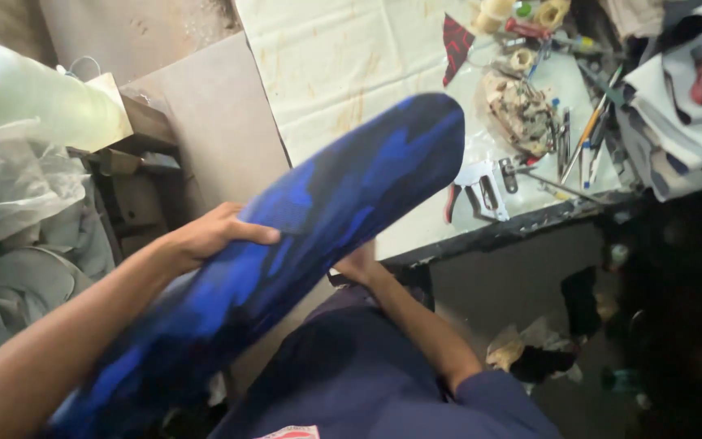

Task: The person is reupholstering a motorcycle seat with blue camouflage material using a staple gun.

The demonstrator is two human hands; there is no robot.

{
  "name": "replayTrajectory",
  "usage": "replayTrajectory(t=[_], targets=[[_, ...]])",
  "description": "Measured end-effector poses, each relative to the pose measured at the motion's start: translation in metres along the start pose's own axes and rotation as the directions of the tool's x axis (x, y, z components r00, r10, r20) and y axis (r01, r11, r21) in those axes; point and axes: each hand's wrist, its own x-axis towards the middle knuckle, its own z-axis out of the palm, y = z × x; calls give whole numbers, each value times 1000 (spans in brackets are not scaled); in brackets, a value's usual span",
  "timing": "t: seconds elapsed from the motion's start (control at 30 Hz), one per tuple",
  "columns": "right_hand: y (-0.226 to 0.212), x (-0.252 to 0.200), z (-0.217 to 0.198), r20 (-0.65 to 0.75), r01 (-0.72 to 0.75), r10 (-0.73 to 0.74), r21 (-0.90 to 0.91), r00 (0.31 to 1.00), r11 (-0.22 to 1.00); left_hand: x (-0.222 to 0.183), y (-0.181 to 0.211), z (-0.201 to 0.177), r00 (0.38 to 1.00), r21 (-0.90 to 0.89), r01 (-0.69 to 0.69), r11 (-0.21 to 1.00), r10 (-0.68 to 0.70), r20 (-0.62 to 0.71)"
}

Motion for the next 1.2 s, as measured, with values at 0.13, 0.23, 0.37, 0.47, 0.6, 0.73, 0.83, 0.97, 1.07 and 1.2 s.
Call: replayTrajectory(t=[0.13,0.23,0.37,0.47,0.6,0.73,0.83,0.97,1.07,1.2], targets=[[22,-9,88,-64,-66,65,-8,996,998,-4,-56,-44,998,-76,-19,997,23,59],[7,-19,146,112,-36,45,-83,993,996,-4,-87,-80,991,-302,-118,946,129,18],[-11,-32,159,164,286,-236,-436,958,854,18,-127,-126,980,-635,-197,747,168,-106],[-10,-30,167,307,483,-377,-466,874,741,41,-124,-120,964,-701,-266,662,206,-170],[-3,-52,166,57,468,-532,-559,845,684,90,-107,-113,975,-562,-210,800,217,-55],[22,-92,196,-91,406,-539,-558,837,724,203,-122,-107,938,-460,-194,866,301,172],[8,-97,162,-337,416,-603,-485,723,770,276,-138,-80,968,-304,-153,940,205,146],[-29,-91,89,-345,463,-778,-652,525,601,333,-136,-56,939,-244,-159,957,223,261],[-35,-81,74,-310,492,-834,-693,457,527,313,-89,-60,968,23,-78,997,70,243],[-47,-57,78,-469,367,-667,-580,579,727,341,-72,-82,985,459,-168,872,128,117]])
